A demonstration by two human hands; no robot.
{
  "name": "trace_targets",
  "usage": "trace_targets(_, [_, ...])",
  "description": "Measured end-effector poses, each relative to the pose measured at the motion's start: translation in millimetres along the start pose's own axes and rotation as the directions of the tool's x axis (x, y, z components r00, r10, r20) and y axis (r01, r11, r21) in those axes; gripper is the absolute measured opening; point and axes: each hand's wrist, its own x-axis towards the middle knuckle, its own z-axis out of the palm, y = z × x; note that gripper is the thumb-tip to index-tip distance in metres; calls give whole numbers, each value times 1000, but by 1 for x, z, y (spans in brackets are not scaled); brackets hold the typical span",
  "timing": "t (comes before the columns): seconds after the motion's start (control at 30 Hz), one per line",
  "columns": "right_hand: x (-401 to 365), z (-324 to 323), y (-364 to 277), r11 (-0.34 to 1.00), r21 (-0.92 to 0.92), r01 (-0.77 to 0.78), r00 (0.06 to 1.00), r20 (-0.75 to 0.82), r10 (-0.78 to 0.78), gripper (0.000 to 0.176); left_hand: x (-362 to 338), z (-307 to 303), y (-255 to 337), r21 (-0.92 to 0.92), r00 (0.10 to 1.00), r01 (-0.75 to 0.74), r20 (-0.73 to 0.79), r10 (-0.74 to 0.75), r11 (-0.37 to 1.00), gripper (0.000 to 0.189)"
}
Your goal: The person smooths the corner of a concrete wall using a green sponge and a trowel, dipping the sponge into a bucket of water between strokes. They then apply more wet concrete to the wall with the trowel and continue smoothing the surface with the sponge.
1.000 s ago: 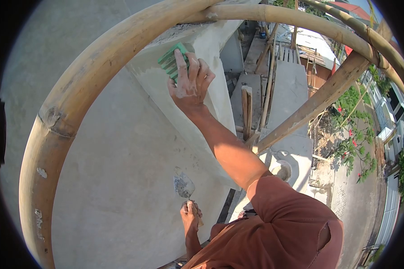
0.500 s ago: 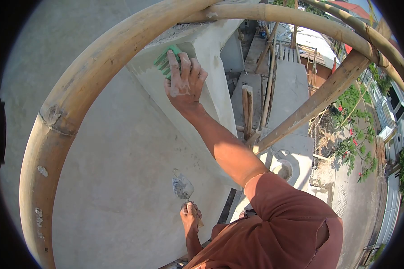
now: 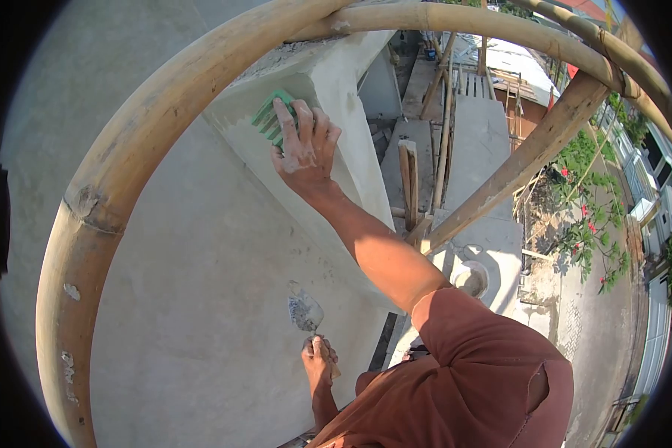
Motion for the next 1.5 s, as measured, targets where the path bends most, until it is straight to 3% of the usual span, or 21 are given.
trace_targets(0.1, [-8, -4, 1, 999, 35, 8, 994, 113, -12, 84, -1, 1, 1, 6, 1000, -23, 5, 23, 1000, 25])
trace_targets(0.17, [3, -6, 2, 1000, 9, -12, 995, -99, 13, 84, 1, -1, 1, 5, 1000, -17, 17, 16, 1000, 25])
trace_targets(0.3, [21, -3, 3, 998, -64, -25, 983, -185, 13, 85, 1, 1, 2, 4, 1000, 1, 24, -1, 1000, 25])
trace_targets(0.4, [19, 2, 1, 996, -88, -4, 989, -145, -9, 86, 2, 1, 0, 6, 1000, -5, 25, 5, 1000, 25])
trace_targets(0.57, [-9, -3, -5, 1000, -1, -13, 995, 96, 13, 86, 1, -1, -2, 6, 999, -16, 32, 15, 1000, 25])
trace_targets(0.6, [-6, -5, -5, 1000, 2, -12, 995, 95, 12, 86, 2, -2, -2, 6, 999, -21, 33, 21, 1000, 25])
trace_targets(0.67, [5, -8, -2, 999, 3, -32, 996, -88, 33, 86, 2, -2, -3, 2, 1000, -16, 23, 16, 1000, 25])
trace_targets(0.8, [22, -9, -1, 999, -19, -41, 994, -106, 39, 86, 2, 0, -3, -7, 1000, -10, -9, 10, 1000, 24])
trace_targets(0.9, [5, -11, -4, 1000, 2, 24, 999, 26, -24, 85, 4, 0, -3, 19, 1000, -9, 6, 8, 1000, 24])
trace_targets(0.97, [-9, -26, -6, 980, 180, -85, 974, 224, 44, 84, 4, -2, -5, 20, 1000, -9, 18, 9, 1000, 25])
trace_targets(1.0, [-11, -32, -1, 980, 182, -84, 975, 220, 43, 84, 6, -2, -4, 20, 999, -8, 31, 8, 1000, 25])
trace_targets(1.07, [-12, -51, 19, 900, 435, -31, 999, 54, 8, 82, 5, -2, 0, 39, 999, -9, 31, 8, 999, 26])
trace_targets(1.1, [-7, -62, 29, 830, 552, -81, 997, 49, 65, 79, 4, 0, 0, 53, 999, -6, 32, 5, 999, 26])
trace_targets(1.13, [0, -67, 40, 830, 552, -82, 997, 55, 62, 79, 3, 2, 1, 48, 1000, -1, 30, 0, 999, 26])
trace_targets(1.2, [18, -69, 63, 410, 845, -343, 921, 217, 324, 76, 2, 3, 3, 43, 1000, 14, 18, -15, 999, 24])
trace_targets(1.3, [41, -71, 80, 338, 858, -386, 919, 324, 226, 70, 1, 6, 2, 46, 1000, 24, 17, -25, 999, 23])
trace_targets(1.43, [47, -69, 85, 351, 839, -417, 909, 396, 133, 74, 5, 11, -3, 21, 999, 23, 33, -24, 1000, 20])
trace_targets(1.5, [45, -62, 89, 500, 800, -331, 933, 355, 49, 75, 5, 16, -2, -6, 998, 36, 45, -36, 999, 18])
